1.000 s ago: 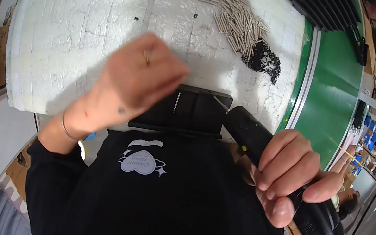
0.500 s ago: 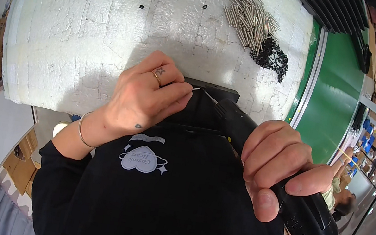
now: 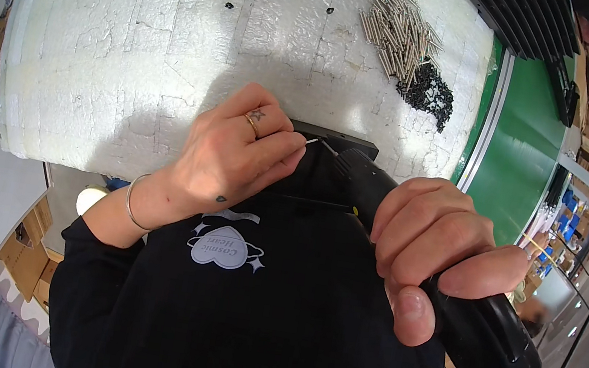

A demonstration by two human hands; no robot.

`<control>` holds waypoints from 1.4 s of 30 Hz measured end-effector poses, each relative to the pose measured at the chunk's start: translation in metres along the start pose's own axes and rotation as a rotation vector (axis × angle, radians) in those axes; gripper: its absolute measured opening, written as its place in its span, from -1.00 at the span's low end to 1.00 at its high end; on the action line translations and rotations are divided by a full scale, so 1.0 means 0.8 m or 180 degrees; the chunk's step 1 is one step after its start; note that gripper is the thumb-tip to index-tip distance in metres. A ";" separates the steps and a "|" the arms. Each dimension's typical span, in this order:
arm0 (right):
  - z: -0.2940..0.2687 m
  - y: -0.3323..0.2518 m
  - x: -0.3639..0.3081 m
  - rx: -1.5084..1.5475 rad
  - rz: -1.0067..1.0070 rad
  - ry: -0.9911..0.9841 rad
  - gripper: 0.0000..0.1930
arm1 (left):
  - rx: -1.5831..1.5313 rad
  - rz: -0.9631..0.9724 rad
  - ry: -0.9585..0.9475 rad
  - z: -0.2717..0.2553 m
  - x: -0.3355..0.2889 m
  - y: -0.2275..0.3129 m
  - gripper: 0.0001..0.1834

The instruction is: Assembling plastic components using an electric screwdriver.

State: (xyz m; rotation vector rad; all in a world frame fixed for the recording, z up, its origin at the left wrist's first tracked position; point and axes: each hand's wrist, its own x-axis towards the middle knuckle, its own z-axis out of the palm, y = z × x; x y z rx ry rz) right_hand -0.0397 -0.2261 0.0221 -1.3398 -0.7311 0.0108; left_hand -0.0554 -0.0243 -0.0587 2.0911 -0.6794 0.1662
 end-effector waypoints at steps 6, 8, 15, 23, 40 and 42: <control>0.000 -0.002 0.019 -0.0114 0.0133 -0.0464 -0.65 | -0.0159 0.0067 -0.0034 0.001 0.001 -0.001 -0.74; 0.001 -0.002 0.021 -0.0113 0.0178 -0.0486 -0.64 | -0.0163 0.0082 -0.0071 0.002 -0.001 -0.001 -0.73; 0.009 0.003 0.015 -0.0053 0.0177 -0.0318 -0.64 | 0.0014 0.0209 -0.0143 0.006 -0.008 0.000 -0.73; -0.027 -0.030 0.000 0.0271 -0.0286 0.0291 -0.73 | 0.0147 0.0018 -0.0487 -0.022 -0.001 0.026 -0.51; -0.062 0.052 0.019 -0.0095 -0.0527 0.2029 -0.67 | -0.0284 -0.0069 -0.1543 -0.049 0.066 -0.020 -0.75; -0.062 0.053 0.020 -0.0065 -0.0577 0.1973 -0.67 | -0.0213 -0.0047 -0.1470 -0.044 0.070 -0.029 -0.76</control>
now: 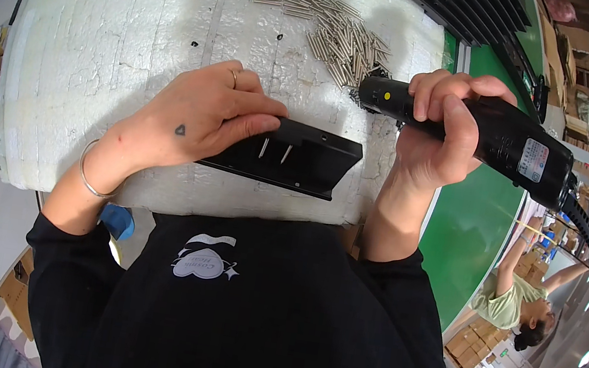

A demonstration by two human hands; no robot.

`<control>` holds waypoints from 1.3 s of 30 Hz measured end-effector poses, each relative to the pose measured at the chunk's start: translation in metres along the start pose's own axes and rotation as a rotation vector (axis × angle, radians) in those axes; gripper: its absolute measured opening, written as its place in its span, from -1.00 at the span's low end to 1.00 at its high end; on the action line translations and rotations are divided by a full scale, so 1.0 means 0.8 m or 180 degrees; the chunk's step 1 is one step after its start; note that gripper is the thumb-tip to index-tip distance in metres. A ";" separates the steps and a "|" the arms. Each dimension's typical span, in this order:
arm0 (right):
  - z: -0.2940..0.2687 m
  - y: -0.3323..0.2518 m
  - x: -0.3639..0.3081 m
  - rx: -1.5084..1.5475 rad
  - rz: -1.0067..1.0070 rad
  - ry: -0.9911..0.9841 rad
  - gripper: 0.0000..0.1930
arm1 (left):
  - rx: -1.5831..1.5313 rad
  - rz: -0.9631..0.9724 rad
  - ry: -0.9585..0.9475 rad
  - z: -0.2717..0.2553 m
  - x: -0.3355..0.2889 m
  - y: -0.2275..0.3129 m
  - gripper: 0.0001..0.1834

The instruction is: Assembling plastic components using an electric screwdriver.

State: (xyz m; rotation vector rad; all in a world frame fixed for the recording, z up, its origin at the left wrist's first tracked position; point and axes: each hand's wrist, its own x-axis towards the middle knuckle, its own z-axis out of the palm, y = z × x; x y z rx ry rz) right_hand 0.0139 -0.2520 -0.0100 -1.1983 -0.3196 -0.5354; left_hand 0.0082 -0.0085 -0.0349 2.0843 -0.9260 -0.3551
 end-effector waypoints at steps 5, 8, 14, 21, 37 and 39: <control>-0.006 -0.001 0.003 0.0164 -0.0065 -0.0195 -0.67 | 0.0129 -0.0116 0.0067 0.004 0.008 -0.009 -0.79; -0.006 0.000 0.004 0.0114 -0.0062 -0.0252 -0.66 | 0.0146 -0.0219 0.0063 0.008 0.009 -0.010 -0.80; 0.000 -0.006 0.000 0.0320 0.0019 -0.0280 -0.66 | 0.0268 0.0029 0.0486 0.012 0.039 -0.010 -0.81; 0.006 -0.049 -0.001 0.0188 -0.0156 -0.0746 -0.67 | 0.0301 0.0859 0.1131 0.039 0.094 -0.012 -0.78; -0.006 -0.081 -0.002 0.0192 -0.0234 -0.1071 -0.73 | 0.0325 0.1090 0.1155 0.035 0.089 0.014 -0.82; -0.004 -0.082 -0.001 0.0208 -0.0215 -0.1134 -0.73 | 0.0549 0.1207 0.1097 0.034 0.088 0.013 -0.82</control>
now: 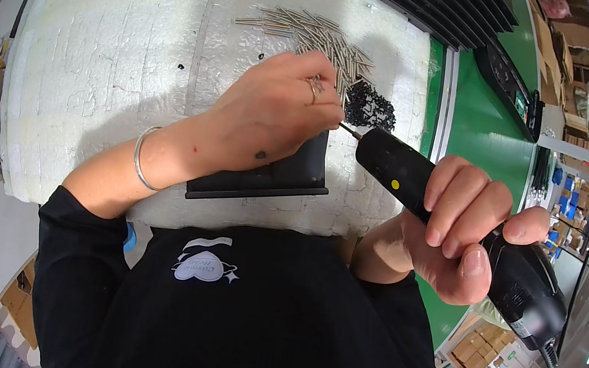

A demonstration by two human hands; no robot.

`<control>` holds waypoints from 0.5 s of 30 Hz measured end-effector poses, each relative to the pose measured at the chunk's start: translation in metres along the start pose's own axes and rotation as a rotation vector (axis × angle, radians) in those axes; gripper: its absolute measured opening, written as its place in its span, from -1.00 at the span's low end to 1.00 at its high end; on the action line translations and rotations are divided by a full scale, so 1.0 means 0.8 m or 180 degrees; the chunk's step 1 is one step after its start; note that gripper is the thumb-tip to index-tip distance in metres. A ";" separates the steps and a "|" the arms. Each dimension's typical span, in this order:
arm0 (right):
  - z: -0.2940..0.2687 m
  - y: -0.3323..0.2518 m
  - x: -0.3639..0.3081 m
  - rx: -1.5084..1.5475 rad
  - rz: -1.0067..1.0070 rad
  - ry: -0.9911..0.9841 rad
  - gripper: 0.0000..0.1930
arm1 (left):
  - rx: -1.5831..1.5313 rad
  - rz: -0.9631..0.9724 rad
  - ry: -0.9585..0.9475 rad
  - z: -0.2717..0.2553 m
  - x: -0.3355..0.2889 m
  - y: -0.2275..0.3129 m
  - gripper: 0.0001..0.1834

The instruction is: Assembling plastic components using an electric screwdriver.

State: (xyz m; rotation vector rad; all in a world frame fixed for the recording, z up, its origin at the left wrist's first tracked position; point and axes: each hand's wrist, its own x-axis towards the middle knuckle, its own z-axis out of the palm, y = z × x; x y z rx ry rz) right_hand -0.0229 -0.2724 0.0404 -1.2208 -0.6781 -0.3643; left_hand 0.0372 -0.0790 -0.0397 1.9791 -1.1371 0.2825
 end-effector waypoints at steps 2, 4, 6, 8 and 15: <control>0.002 0.002 0.004 0.0070 0.0116 -0.0212 -0.72 | 0.0236 0.0128 -0.0095 -0.003 -0.002 0.000 -0.81; 0.004 0.003 0.003 0.0217 -0.0107 -0.0113 -0.74 | 0.0005 0.0175 -0.0002 -0.001 -0.003 0.005 -0.81; 0.006 -0.004 0.000 0.0303 -0.0090 0.0056 -0.74 | -0.0024 0.0040 0.0047 -0.003 -0.006 0.008 -0.83; 0.005 -0.008 -0.004 0.0409 -0.0020 0.0357 -0.72 | -0.0540 0.0046 0.0272 -0.003 -0.005 0.008 -0.84; 0.013 0.015 -0.018 0.0449 0.0023 0.0546 -0.73 | -0.0242 -0.1018 0.0277 -0.010 -0.039 0.045 -0.11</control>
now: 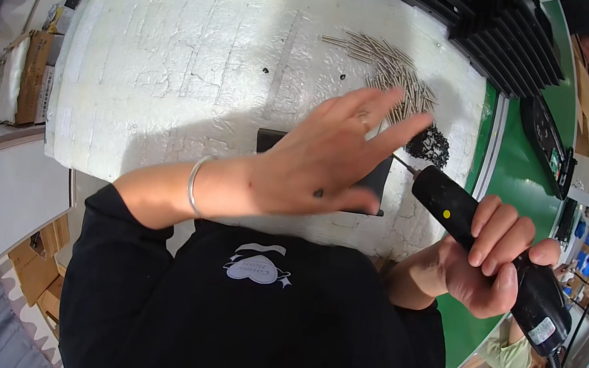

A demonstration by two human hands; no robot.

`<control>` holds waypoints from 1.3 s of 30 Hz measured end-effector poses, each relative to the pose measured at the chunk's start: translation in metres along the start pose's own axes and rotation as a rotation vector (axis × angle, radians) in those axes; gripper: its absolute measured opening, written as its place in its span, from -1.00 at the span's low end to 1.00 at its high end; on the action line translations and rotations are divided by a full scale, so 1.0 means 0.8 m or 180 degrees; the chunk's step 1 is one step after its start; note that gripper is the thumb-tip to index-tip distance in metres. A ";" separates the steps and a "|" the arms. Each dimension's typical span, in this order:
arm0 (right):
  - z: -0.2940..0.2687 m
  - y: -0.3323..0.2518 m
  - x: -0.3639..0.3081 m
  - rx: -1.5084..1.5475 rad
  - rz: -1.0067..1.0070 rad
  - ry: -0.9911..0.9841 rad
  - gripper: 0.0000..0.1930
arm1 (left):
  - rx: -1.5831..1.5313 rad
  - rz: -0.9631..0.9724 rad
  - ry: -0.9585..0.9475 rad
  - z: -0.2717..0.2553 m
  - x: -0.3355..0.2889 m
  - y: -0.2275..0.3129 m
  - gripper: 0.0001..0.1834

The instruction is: Assembling plastic components using an electric screwdriver.

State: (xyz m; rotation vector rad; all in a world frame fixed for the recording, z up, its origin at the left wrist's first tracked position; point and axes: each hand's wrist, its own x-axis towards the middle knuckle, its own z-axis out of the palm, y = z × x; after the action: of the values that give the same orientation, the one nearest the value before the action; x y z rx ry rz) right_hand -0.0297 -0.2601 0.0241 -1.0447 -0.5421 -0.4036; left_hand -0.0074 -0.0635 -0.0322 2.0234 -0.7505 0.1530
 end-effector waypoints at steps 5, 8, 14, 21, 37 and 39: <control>-0.021 -0.016 0.007 -0.0010 -0.0184 0.0243 -0.72 | 0.1211 -0.0360 -0.1652 -0.030 -0.043 0.023 0.14; -0.038 -0.025 0.012 -0.0263 -0.0434 0.0240 -0.73 | 0.0973 -0.0779 -0.0938 -0.067 -0.059 0.008 0.02; -0.038 -0.020 0.014 -0.0406 -0.0532 0.0489 -0.71 | 0.2086 -0.2083 0.0046 -0.212 -0.095 -0.041 0.06; -0.041 -0.026 0.013 -0.0598 -0.0652 0.0590 -0.67 | 0.1073 -0.0558 -0.0865 -0.234 0.085 -0.089 -0.17; -0.085 -0.045 -0.001 -0.0998 -0.0508 0.1617 -0.69 | 0.0231 -0.2214 -0.2791 -0.061 0.444 -0.228 -0.10; -0.089 -0.041 0.002 -0.0938 -0.0447 0.1655 -0.67 | 0.0267 -0.2241 -0.2771 -0.062 0.448 -0.237 -0.11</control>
State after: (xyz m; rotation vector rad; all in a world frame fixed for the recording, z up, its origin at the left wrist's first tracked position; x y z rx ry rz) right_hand -0.0303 -0.3386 0.0201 -1.1305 -0.0882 -0.8687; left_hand 0.3973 -0.1133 -0.0047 2.2913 -0.4745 -1.1723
